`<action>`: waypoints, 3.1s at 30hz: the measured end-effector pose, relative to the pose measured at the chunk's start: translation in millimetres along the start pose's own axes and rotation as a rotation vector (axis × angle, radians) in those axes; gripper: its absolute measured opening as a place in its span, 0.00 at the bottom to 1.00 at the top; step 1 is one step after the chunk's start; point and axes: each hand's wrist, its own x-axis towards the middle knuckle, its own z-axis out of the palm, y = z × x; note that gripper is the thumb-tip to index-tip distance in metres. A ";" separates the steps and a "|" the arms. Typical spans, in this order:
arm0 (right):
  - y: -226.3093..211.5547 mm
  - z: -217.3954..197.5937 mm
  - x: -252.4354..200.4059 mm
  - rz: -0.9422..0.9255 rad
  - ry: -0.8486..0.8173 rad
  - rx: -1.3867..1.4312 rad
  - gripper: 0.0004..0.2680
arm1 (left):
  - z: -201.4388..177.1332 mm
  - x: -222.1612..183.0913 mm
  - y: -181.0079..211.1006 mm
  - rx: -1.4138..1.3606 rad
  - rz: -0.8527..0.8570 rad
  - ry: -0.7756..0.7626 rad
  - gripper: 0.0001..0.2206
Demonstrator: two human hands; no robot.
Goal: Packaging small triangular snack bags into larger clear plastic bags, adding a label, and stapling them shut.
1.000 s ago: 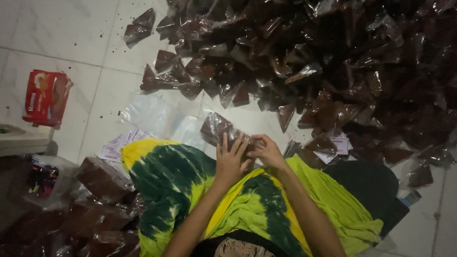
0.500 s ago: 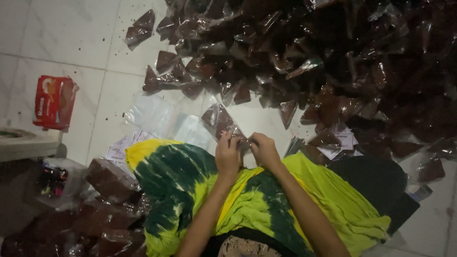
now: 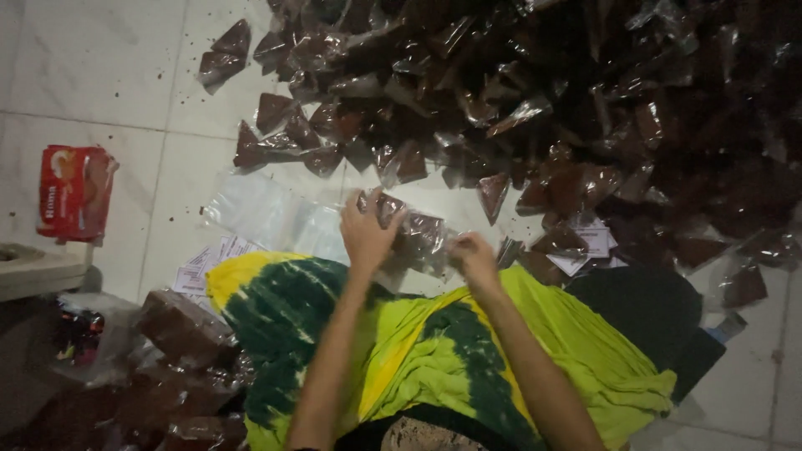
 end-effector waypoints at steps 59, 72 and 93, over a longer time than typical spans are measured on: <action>-65.6 -47.9 -73.6 -0.113 -0.148 0.053 0.17 | -55.5 -83.8 94.2 -1.088 -0.374 -0.397 0.07; 7.4 -358.7 50.8 -0.462 0.592 -1.273 0.10 | -47.5 -41.2 -11.1 -0.113 -0.122 -0.497 0.27; 59.7 33.6 32.8 0.091 -0.231 -0.191 0.22 | -9.9 -53.0 -31.1 -0.431 -0.234 -0.332 0.24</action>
